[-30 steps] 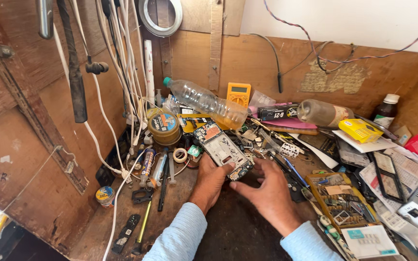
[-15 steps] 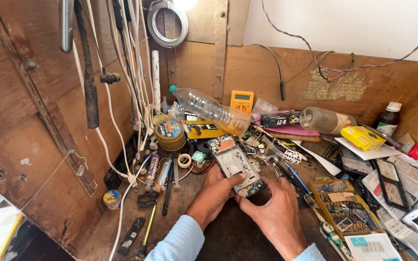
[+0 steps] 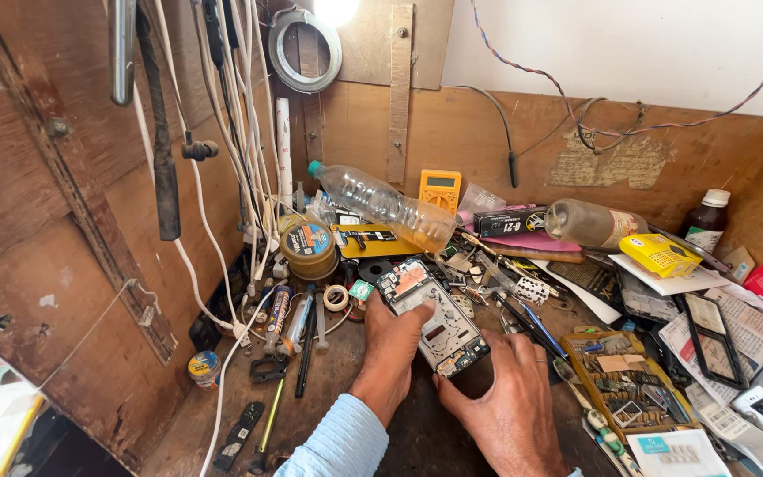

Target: The person manipulates a disassembled smartphone on a cluttered workbench, using a pen-like tool to adjust internal components. They repeatedly reposition the device and probe different areas of the circuit board.

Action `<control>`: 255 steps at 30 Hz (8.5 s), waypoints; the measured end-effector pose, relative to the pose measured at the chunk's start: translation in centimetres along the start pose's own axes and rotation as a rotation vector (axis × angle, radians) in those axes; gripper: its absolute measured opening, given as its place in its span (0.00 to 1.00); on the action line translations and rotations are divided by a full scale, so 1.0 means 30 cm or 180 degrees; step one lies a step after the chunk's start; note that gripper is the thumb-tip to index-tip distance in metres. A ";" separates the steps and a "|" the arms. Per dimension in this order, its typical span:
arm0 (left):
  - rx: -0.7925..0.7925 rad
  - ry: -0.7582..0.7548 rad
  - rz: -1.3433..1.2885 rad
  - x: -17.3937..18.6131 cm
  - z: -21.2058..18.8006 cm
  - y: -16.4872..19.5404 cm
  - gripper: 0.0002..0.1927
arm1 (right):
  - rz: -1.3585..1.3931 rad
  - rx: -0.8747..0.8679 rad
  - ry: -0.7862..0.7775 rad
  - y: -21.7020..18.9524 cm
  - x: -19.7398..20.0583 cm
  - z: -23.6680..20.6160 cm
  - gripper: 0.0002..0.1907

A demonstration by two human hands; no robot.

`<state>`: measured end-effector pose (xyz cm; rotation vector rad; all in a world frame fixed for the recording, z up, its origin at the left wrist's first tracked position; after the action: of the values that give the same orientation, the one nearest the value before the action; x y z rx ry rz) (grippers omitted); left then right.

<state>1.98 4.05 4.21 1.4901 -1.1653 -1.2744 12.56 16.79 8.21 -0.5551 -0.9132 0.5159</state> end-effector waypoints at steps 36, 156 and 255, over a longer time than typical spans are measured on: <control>-0.0199 -0.0629 0.0415 0.065 0.009 -0.043 0.36 | 0.1807 -0.1966 -0.0468 0.228 -0.118 0.079 0.15; -0.0425 -0.0509 0.3938 -0.026 -0.144 0.035 0.59 | 0.1712 -0.1599 -0.0540 0.310 -0.179 0.099 0.14; -0.1323 -0.0197 0.3834 0.040 -0.113 -0.050 0.65 | 0.1693 -0.1867 -0.0583 0.323 -0.181 0.107 0.16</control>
<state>5.59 3.29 2.97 0.2658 -1.3699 -0.6199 5.34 21.33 0.38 -1.3207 -1.0978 0.7890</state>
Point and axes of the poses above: each hand's wrist, its own z-axis towards the middle knuckle, its own x-axis out of the back of the hand, y = z × x, the point moved 4 cm from there along z, towards the middle knuckle, and after that the axes turned 15 degrees about z, right-handed, at the moved point
